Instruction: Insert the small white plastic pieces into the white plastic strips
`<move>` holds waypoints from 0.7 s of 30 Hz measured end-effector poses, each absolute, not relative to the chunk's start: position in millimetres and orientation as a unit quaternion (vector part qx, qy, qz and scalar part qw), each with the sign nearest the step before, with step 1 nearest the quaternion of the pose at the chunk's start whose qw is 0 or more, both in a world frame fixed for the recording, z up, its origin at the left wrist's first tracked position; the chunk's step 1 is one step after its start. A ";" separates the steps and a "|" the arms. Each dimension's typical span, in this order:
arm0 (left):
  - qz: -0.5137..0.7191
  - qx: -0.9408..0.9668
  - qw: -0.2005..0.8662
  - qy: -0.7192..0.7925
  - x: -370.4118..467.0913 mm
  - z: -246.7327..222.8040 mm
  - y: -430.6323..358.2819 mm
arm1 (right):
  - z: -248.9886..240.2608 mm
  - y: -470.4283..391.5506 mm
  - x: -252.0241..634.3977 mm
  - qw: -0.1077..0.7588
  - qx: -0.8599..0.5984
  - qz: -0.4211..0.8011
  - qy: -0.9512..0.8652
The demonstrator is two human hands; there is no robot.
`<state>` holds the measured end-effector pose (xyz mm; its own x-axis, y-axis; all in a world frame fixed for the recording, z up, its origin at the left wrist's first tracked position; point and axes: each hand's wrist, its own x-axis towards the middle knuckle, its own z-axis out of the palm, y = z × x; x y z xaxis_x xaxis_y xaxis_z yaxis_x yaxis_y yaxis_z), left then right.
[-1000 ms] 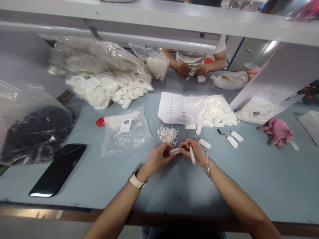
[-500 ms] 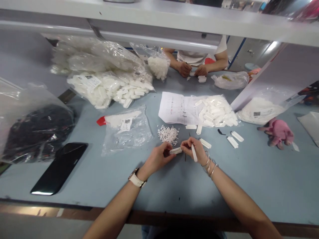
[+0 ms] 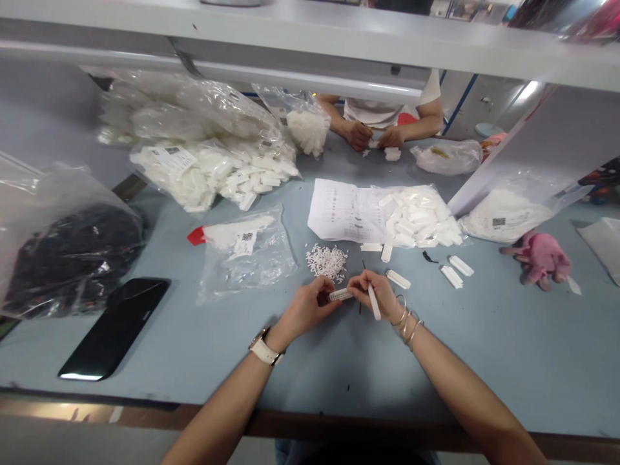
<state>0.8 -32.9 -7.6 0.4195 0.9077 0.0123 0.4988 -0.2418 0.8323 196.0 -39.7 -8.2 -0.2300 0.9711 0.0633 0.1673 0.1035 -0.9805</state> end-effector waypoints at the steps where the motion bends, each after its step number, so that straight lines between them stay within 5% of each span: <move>1: 0.258 0.743 0.396 0.473 0.7 -7.5 -32.9 | -9.0 -39.6 195.8 0.414 -0.463 0.483 -0.617; 14: 0.261 0.745 0.397 0.467 1.6 -6.3 -35.6 | 4.4 -34.8 197.1 0.347 -0.493 0.497 -0.623; 21: 0.258 0.742 0.405 0.469 0.1 -7.5 -33.8 | -8.4 -33.7 192.2 0.414 -0.493 0.379 -0.664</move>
<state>0.1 -33.8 -7.5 0.4272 0.9042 0.0040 0.4861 -0.2334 0.8422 192.2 -33.7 -8.4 -0.1706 0.9694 0.1765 0.3411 0.2261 -0.9124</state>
